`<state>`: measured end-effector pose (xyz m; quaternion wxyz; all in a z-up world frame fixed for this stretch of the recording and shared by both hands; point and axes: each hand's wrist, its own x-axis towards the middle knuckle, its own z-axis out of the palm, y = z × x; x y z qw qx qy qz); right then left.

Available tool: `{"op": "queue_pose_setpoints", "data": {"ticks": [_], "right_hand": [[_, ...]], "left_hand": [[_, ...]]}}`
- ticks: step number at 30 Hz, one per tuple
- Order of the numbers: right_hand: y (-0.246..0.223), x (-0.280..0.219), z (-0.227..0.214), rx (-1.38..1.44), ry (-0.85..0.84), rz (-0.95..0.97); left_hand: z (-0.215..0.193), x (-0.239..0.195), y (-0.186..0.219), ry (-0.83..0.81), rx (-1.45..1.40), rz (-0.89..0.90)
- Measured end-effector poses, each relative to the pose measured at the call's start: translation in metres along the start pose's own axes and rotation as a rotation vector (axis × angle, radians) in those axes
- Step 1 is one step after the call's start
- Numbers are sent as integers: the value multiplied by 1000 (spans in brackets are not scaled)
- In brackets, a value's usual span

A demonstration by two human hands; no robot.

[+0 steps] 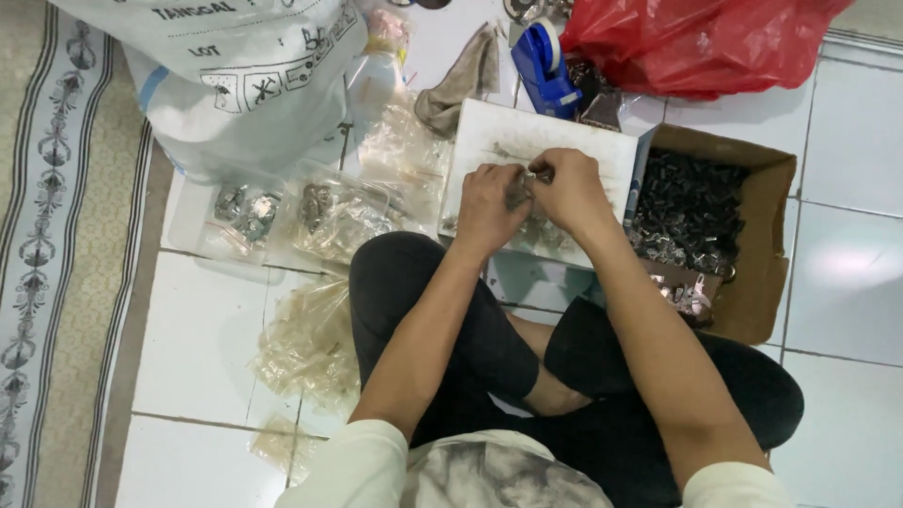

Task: A person sits on the floor and picks up small metal bow-shaped components from a cardboard box, placing them onto a white board.

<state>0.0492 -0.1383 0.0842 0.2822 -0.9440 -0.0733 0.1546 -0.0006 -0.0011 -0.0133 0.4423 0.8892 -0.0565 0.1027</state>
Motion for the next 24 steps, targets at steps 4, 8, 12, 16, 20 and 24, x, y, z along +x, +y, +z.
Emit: {"op": "queue_pose_setpoints", "data": {"ticks": [4,8,12,16,20,24], "right_hand": [[-1,-11,-3,78,14,16],[11,-11,-7,167,94,-101],[18,-18,-17,291,227,-190],[48,-31,-13,99,166,-57],[60,-45,8,-50,35,37],[102,-31,51,-3,198,-63]], "left_hand": [[-2,0,3,-2,-27,-22],[-1,1,5,5,-64,-31],[-8,0,9,106,-153,-29],[-6,3,4,108,-79,-58],[4,3,-1,69,-46,-55],[8,1,-6,98,-25,-45]]}}
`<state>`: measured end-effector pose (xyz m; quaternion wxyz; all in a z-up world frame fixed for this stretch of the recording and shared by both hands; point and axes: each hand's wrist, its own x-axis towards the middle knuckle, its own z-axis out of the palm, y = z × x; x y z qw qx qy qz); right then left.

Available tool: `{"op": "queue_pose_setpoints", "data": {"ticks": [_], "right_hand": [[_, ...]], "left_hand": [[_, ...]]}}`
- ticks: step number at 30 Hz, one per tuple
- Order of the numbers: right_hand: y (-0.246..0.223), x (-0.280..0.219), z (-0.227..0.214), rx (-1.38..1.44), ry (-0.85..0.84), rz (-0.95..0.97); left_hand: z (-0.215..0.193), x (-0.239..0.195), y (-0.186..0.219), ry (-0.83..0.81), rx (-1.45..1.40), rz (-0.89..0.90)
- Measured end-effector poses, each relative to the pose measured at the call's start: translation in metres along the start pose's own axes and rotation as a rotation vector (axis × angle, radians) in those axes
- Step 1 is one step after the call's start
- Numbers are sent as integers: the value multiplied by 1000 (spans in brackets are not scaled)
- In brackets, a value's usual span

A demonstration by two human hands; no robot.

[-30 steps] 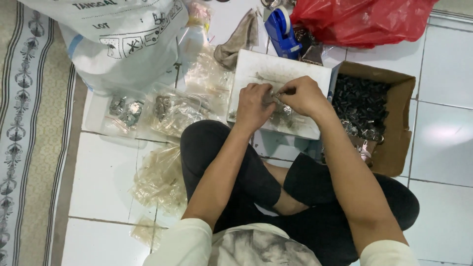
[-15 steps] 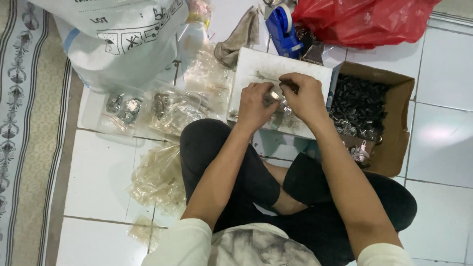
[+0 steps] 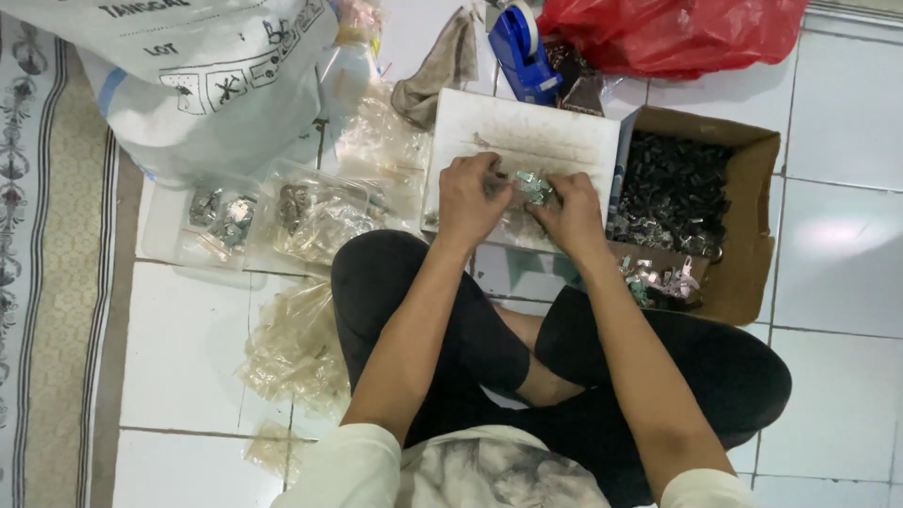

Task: A person sits on the floor and picks up small metal bow-shaped components from a cardboard box, placing them onto a white board.

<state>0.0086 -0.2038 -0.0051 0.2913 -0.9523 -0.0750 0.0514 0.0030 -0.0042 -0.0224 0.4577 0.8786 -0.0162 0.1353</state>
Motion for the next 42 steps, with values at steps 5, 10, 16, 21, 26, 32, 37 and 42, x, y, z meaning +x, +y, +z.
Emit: {"op": "queue_pose_setpoints", "data": {"ticks": [5,10,16,21,26,32,37,42], "right_hand": [[19,14,22,64,79,13],[25,25,25,87,16,147],[31,25,25,67,-57,136],[18,24,5,287,-25,190],[10,29,-22,510,-8,126],[-69,27,-73,354,-177,112],[-87,41,-63,2,-304,113],[-89,51,-44,-126,-299,116]], "left_hand": [[-3,0,1,-15,-7,-19],[-7,-2,12,-23,-24,9],[-16,-2,22,-79,-23,-29],[-17,3,21,-128,-53,-30],[-13,3,17,-156,-39,-58],[-20,2,26,-188,-18,-43],[-16,0,23,-204,25,-23],[-9,-4,17,-195,48,43]]}}
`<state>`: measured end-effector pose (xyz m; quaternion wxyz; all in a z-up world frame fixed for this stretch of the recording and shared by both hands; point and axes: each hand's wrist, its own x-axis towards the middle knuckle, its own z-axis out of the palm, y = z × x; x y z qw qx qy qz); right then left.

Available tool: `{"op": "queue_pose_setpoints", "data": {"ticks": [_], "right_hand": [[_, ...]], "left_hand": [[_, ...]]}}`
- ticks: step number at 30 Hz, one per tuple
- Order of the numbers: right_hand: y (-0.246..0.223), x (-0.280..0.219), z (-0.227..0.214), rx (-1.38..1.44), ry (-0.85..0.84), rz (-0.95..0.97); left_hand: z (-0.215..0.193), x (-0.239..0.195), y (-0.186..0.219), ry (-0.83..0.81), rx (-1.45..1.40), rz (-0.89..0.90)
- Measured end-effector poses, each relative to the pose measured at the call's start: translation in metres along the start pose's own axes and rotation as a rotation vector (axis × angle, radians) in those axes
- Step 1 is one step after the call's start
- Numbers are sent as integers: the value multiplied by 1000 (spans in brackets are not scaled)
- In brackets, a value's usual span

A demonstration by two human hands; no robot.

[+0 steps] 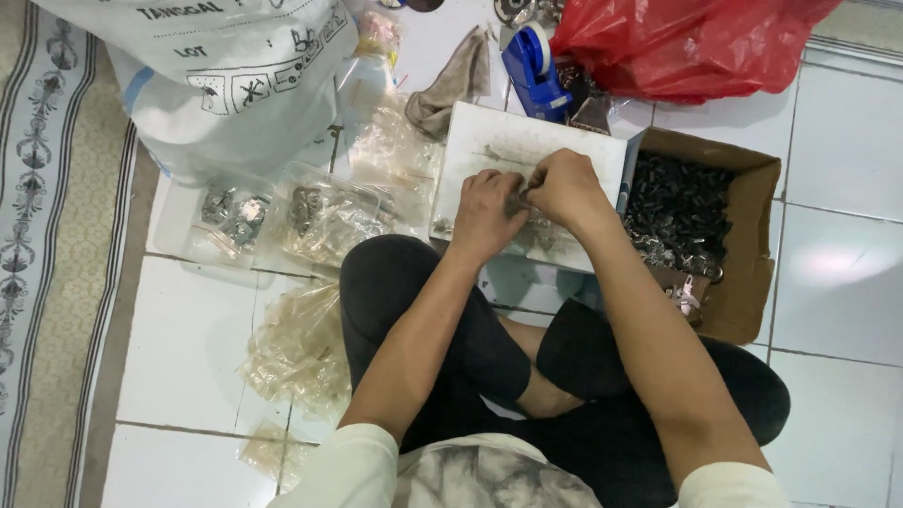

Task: A person sits on the floor and picks up small metal bow-shaped components from a cardboard box, placing them onto a white board.

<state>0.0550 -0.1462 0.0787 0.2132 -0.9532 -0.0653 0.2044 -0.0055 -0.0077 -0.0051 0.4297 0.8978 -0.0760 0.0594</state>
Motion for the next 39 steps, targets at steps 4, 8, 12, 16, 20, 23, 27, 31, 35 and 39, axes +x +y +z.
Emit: {"op": "queue_pose_setpoints", "data": {"ticks": [4,8,12,16,20,23,27,31,35,39], "right_hand": [[-8,-1,-6,56,84,-76],[-1,-21,-18,227,206,-134],[41,-30,-9,209,273,-9],[47,-42,26,149,185,213],[47,-33,58,215,294,266],[62,-15,81,217,349,270],[59,-11,82,245,302,267],[61,-10,79,239,238,234],[52,-14,69,128,223,127],[44,-24,40,358,282,27]], "left_hand": [[0,4,0,34,-4,-17],[-4,0,2,116,-109,-25],[5,3,-7,176,-65,-29],[8,6,-9,166,-17,-67],[-8,3,0,321,-68,-113],[-9,3,-2,355,-61,-112],[-2,6,-8,286,-52,-100],[7,4,-15,236,-56,-102],[5,5,-13,209,-47,-86],[-2,5,-5,137,-55,-83]]}}
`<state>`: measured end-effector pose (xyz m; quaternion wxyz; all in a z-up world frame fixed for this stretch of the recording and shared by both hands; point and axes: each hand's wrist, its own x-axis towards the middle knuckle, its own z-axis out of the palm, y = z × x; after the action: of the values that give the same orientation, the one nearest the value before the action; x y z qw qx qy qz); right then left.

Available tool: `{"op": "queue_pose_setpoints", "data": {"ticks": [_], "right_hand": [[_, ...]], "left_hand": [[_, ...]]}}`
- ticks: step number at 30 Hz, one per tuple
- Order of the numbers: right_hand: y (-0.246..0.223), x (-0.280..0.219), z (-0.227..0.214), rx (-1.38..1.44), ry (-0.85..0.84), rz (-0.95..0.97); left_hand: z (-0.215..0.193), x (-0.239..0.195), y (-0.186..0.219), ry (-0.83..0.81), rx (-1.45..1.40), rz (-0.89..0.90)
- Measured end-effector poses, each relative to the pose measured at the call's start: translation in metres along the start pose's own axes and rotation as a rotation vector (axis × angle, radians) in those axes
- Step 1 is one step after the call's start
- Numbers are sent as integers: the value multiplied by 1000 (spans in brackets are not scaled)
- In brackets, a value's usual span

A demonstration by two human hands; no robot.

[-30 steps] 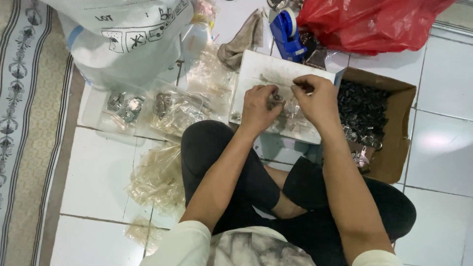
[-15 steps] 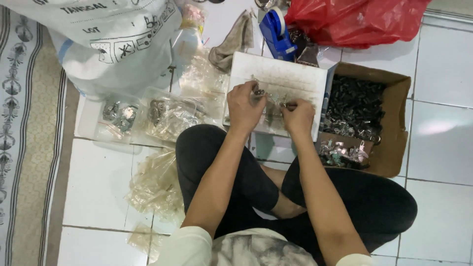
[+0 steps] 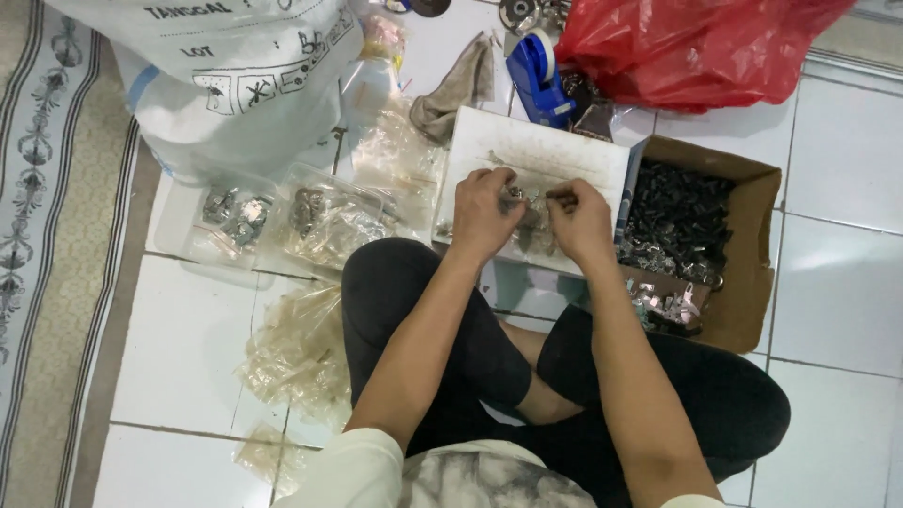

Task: A person sits on the floor and picks up small metal bow-shaped components from a cardboard box, placing them onto a white board.

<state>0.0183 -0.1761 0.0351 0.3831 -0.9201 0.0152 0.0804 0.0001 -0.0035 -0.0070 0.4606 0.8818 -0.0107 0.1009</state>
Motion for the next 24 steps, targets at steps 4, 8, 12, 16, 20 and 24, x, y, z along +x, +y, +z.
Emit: {"op": "queue_pose_setpoints", "data": {"ticks": [4,8,12,16,20,24], "right_hand": [[-43,-4,-24,107,-7,-101],[-52,6,-16,-83,-61,-220],[-67,3,-15,-81,-40,-284],[-36,13,-21,-13,31,-263],[10,20,-4,-120,10,-169],[23,13,29,-255,-47,-184]], "left_hand": [[0,0,0,-24,1,10],[-1,1,2,-20,5,19],[0,-3,0,-7,-18,-6],[-1,-1,0,26,-42,9],[-2,2,-3,95,-85,-36],[9,3,-14,92,36,-54]]}}
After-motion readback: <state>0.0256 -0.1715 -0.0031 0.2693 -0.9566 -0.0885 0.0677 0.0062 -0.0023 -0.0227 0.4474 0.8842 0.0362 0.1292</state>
